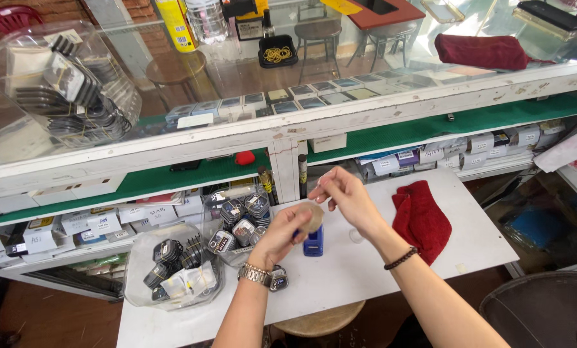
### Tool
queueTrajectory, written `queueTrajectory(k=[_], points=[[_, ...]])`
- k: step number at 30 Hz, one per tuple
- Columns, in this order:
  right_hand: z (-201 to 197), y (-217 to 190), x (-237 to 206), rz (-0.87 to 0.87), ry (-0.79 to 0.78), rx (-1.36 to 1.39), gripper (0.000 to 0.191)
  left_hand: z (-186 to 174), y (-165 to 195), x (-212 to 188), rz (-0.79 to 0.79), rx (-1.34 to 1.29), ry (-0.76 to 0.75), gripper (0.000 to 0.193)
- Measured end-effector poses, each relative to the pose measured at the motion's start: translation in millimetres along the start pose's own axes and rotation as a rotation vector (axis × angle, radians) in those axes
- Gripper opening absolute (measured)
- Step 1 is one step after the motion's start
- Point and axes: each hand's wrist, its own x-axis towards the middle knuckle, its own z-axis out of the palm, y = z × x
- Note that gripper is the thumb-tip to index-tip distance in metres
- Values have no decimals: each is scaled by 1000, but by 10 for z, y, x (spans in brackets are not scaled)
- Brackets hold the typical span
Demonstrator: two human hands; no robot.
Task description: The person handles a roll of tape, loads it into a blue tape dispenser on the counter, and applies tape to small packaged items one at a time, setting the taped items on the counter beside the dispenser.
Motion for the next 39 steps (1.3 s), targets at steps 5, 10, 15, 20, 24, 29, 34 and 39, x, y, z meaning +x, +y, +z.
queueTrajectory(k=[5, 10, 15, 20, 24, 29, 34, 39], points=[[-136, 113, -29, 14, -39, 93, 17, -101, -257, 122, -55, -112, 211, 39], [-196, 434, -149, 47, 167, -25, 15, -179, -407, 324, -180, -299, 403, 36], [-243, 673, -192, 49, 275, 385, 19, -171, -401, 370, 23, -442, 180, 40], [-222, 678, -184, -2, 319, 392, 19, 78, -297, 275, 126, -225, 297, 35], [-182, 569, -182, -57, 320, 377, 18, 241, -147, 213, 175, -9, 365, 33], [-149, 395, -196, -104, 296, 311, 19, 497, -48, 164, 344, 271, 405, 38], [-48, 255, -206, -146, 279, 130, 16, 686, 32, 115, 448, 381, 530, 30], [8, 187, -231, -140, 279, -14, 16, 717, 96, 44, 472, 520, 579, 28]])
